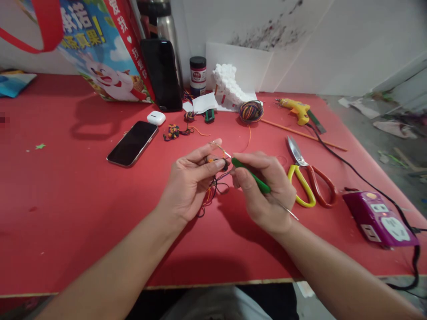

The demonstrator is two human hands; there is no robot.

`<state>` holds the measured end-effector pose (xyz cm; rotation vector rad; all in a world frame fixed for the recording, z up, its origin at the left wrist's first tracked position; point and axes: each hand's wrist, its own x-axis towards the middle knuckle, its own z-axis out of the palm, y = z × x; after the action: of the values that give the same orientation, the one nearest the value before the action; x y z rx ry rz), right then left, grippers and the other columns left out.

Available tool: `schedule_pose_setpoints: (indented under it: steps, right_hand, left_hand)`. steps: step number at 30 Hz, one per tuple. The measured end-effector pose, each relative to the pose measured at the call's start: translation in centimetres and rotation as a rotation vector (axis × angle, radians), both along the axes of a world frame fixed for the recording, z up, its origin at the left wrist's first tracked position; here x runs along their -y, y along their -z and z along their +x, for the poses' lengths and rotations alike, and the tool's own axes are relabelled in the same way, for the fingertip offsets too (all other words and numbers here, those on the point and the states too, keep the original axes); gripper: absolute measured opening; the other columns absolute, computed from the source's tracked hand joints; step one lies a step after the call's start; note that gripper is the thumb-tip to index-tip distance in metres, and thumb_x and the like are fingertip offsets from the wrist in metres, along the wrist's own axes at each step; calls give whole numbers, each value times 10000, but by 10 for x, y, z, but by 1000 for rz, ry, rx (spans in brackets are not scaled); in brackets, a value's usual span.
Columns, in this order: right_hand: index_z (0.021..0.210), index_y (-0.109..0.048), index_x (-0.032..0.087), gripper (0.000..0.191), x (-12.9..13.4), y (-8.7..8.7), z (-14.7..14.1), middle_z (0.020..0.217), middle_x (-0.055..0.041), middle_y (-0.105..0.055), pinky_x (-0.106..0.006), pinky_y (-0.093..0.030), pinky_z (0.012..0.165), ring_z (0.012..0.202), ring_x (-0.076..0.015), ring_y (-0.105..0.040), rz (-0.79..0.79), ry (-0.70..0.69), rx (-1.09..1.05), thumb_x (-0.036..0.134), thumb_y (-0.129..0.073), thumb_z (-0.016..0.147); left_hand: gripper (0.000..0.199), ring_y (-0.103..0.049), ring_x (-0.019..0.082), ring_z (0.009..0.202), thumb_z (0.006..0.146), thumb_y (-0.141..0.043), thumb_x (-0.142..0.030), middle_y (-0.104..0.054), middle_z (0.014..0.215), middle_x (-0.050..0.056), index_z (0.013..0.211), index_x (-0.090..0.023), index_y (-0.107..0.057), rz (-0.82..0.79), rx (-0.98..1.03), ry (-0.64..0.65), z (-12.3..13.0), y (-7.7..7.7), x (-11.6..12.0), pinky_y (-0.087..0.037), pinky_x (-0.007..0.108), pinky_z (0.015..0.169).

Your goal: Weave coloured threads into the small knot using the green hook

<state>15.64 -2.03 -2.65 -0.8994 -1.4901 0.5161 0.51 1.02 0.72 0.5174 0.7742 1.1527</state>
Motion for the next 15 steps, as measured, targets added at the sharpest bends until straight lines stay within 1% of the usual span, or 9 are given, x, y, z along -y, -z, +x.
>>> schedule_pose_setpoints:
  steps: [3, 7, 11, 15]
  right_hand:
    - [1206, -747, 261, 183, -3, -2, 4, 953, -32, -759, -315, -580, 659, 717, -140, -687, 7, -65, -11, 225, -693, 1035]
    - [1157, -771, 259, 152, -5, -9, 12, 859, -15, -728, -311, -540, 603, 663, -143, -651, 3, -92, -28, 234, -706, 1022]
    - [1139, -790, 263, 161, -5, -14, 17, 859, -11, -740, -313, -543, 616, 675, -142, -663, -8, -94, -33, 197, -705, 1019]
    - [1117, -813, 254, 154, -5, -18, 22, 873, -25, -773, -316, -543, 610, 685, -154, -680, -15, -111, -34, 194, -733, 1000]
  left_hand:
    - [332, -687, 93, 670, 656, -899, -31, -749, 734, 3, 964, -150, -868, -33, 41, 71, -6, -2, -4, -563, 186, 672]
    - [324, -672, 99, 672, 671, -864, -14, -721, 711, 5, 971, -138, -869, -43, 42, 125, -15, -6, -8, -541, 187, 664]
    - [334, -680, 98, 688, 703, -800, -8, -726, 721, 24, 1014, -112, -865, -77, 54, 163, -24, -7, -14, -532, 163, 647]
    - [342, -695, 105, 687, 733, -730, -1, -717, 715, 39, 1045, -81, -844, -77, 95, 226, -31, -6, -18, -555, 160, 665]
